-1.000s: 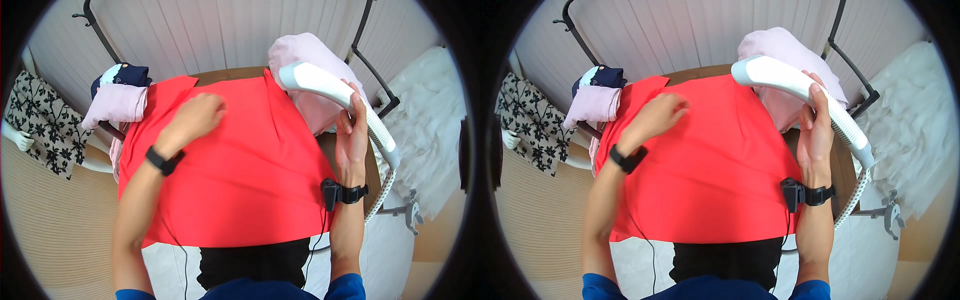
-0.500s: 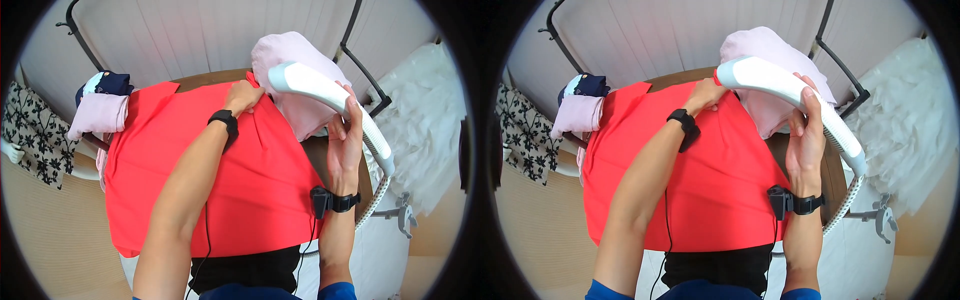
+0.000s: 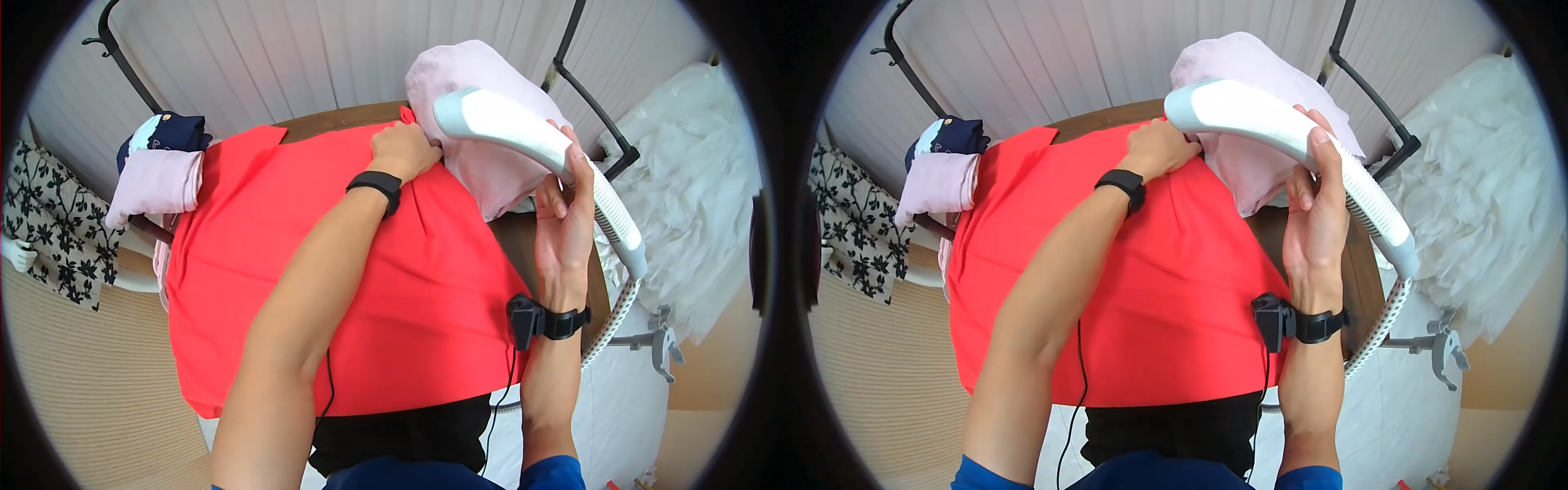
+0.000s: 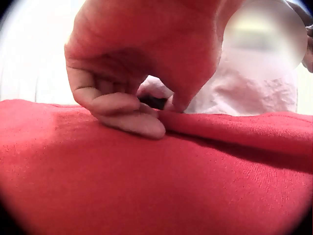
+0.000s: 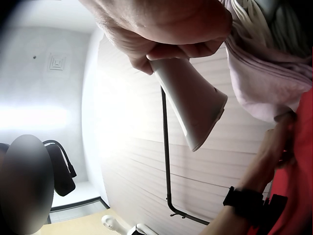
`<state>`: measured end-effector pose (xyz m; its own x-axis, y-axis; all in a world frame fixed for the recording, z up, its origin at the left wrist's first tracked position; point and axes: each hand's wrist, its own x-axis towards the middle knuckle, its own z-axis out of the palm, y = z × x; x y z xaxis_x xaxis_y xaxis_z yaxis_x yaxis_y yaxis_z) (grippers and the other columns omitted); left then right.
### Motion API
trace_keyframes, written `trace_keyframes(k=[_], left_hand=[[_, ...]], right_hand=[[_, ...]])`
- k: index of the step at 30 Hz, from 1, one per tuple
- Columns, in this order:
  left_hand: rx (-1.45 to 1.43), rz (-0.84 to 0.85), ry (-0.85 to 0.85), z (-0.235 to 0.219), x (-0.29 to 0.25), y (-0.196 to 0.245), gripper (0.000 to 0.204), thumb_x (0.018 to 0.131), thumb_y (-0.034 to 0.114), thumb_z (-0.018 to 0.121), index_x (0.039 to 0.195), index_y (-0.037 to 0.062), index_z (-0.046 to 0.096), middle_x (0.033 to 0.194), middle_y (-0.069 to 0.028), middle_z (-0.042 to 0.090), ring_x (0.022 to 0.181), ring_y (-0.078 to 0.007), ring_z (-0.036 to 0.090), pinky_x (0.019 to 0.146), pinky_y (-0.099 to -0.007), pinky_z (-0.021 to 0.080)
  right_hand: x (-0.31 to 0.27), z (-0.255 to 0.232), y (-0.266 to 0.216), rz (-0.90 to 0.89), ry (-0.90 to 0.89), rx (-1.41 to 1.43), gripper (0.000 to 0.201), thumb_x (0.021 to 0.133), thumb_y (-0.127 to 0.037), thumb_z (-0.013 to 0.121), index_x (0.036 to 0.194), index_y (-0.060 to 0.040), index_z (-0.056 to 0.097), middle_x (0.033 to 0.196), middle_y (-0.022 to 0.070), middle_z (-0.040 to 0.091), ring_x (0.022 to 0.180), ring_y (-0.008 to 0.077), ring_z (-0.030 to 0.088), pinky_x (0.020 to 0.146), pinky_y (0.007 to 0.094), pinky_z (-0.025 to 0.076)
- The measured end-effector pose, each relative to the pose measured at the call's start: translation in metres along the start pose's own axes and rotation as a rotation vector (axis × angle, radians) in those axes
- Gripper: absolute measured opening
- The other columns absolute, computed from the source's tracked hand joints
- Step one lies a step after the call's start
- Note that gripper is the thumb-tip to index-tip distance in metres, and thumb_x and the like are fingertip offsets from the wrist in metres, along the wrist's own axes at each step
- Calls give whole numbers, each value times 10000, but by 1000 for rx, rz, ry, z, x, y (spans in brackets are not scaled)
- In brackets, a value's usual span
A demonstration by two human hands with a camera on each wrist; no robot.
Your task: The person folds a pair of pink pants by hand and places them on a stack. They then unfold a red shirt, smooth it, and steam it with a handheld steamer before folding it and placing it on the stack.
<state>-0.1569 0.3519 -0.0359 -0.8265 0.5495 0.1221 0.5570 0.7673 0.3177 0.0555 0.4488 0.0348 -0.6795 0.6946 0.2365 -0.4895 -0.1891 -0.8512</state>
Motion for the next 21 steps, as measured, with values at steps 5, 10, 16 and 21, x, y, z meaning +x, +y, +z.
trace_keyframes(k=[5,10,16,21], left_hand=[[-147,-91,-193,-20,1,-3,418,880,403,616,881,-3,719,838,-158,727,731,-275,714,740,-400,573],[-705,-116,-306,-28,-1,-29,289,982,285,539,853,51,649,703,-35,634,573,-146,649,580,-281,522],[-1175,-99,-308,-23,-20,-36,297,1066,355,471,945,114,596,883,2,595,813,-109,612,707,-278,501],[-1329,-43,-195,-20,-16,-17,308,1074,344,469,949,101,612,910,-2,611,848,-108,603,767,-284,503]], right_hand=[[0,4,-1,-3,49,29,454,984,-289,636,1334,-1,599,1306,41,657,541,11,269,549,189,279],[-1,2,-3,-9,28,21,491,986,-310,636,1362,1,576,1321,34,647,542,10,273,574,181,296],[-4,5,-4,-9,21,-1,521,983,-335,641,1372,5,575,1314,13,647,543,3,276,605,171,309],[-5,6,-4,-17,12,19,518,971,-328,659,1360,7,587,1301,25,659,541,-2,284,603,169,313]])
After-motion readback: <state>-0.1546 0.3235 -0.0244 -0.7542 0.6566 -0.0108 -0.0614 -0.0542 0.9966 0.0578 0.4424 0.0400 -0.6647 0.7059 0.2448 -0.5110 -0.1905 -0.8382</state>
